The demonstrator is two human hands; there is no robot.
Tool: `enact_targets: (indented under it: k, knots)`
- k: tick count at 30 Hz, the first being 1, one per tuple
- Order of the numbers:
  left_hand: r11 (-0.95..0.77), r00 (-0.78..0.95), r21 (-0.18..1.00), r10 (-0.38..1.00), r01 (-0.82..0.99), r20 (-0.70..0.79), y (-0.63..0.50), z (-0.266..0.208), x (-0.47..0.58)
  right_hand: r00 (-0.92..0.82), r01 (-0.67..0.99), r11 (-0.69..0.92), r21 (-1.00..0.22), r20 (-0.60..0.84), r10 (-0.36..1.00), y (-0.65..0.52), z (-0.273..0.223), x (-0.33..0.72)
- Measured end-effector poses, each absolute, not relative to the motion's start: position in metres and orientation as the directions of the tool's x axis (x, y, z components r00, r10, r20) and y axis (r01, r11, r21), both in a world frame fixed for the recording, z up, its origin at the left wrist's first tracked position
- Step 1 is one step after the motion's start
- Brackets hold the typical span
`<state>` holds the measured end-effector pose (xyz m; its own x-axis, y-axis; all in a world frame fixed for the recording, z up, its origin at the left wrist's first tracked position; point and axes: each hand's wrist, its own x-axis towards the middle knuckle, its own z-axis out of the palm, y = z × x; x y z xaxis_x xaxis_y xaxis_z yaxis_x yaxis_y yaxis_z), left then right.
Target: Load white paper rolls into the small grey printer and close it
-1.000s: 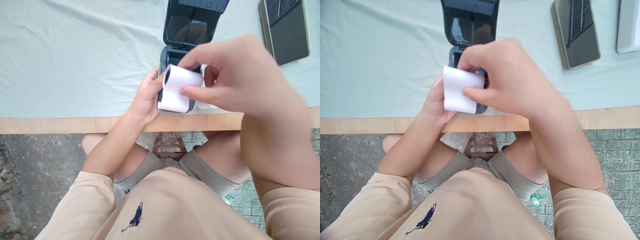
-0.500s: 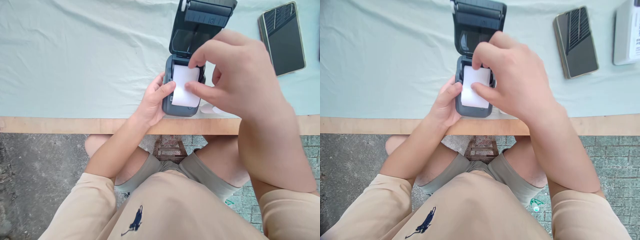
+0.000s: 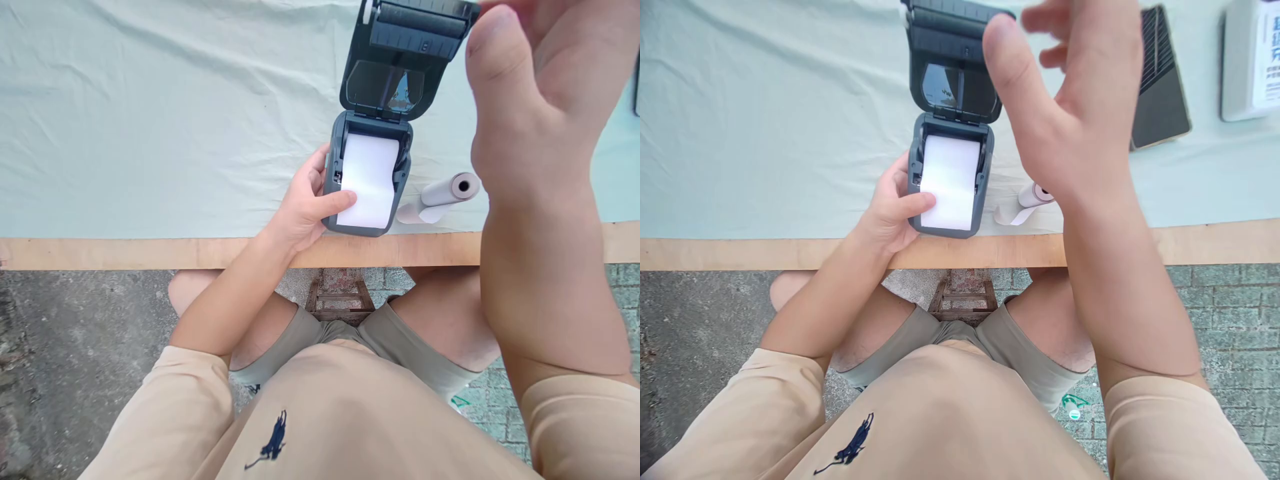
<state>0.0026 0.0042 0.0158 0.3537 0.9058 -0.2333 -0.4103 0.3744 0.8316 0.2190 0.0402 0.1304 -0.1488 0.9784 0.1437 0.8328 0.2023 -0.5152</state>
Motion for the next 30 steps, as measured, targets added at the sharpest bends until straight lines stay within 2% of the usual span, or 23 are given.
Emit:
enact_targets:
  k: [3,7,11,14,16,19,25,30]
  knots:
    - [0.402,0.323,0.824,0.903,-0.4,-0.283,0.0,0.024,0.002,-0.013,0.761,0.148,-0.632,0.213,0.977,0.042,0.121,0.214]
    - [0.444,0.316,0.798,0.889,-0.408,-0.333,-0.002,0.028,0.002,-0.177,0.728,0.148,-0.67,0.025,0.984,0.037,0.119,0.212]
    - [0.478,0.34,0.779,0.87,-0.406,-0.357,-0.003,0.03,0.003,-0.294,0.802,0.102,-0.588,-0.242,0.925,0.034,0.12,0.214]
    - [0.448,0.358,0.779,0.882,-0.438,-0.306,-0.003,0.03,0.005,-0.32,0.859,0.139,-0.492,-0.306,0.897,0.032,0.12,0.209]
    - [0.402,0.364,0.781,0.9,-0.477,-0.241,-0.003,0.029,0.007,-0.319,0.884,0.166,-0.437,-0.304,0.898,0.031,0.12,0.205]
    - [0.364,0.347,0.788,0.915,-0.496,-0.204,-0.001,0.029,0.01,-0.309,0.877,0.169,-0.45,-0.256,0.916,0.029,0.12,0.201]
    - [0.435,0.303,0.754,0.898,-0.493,-0.319,0.001,0.031,0.016,-0.378,0.829,0.239,-0.505,-0.191,0.906,0.027,0.114,0.21]
    - [0.482,0.208,0.741,0.875,-0.468,-0.438,0.004,0.029,0.016,-0.495,0.69,0.328,-0.646,-0.09,0.864,0.021,0.108,0.221]
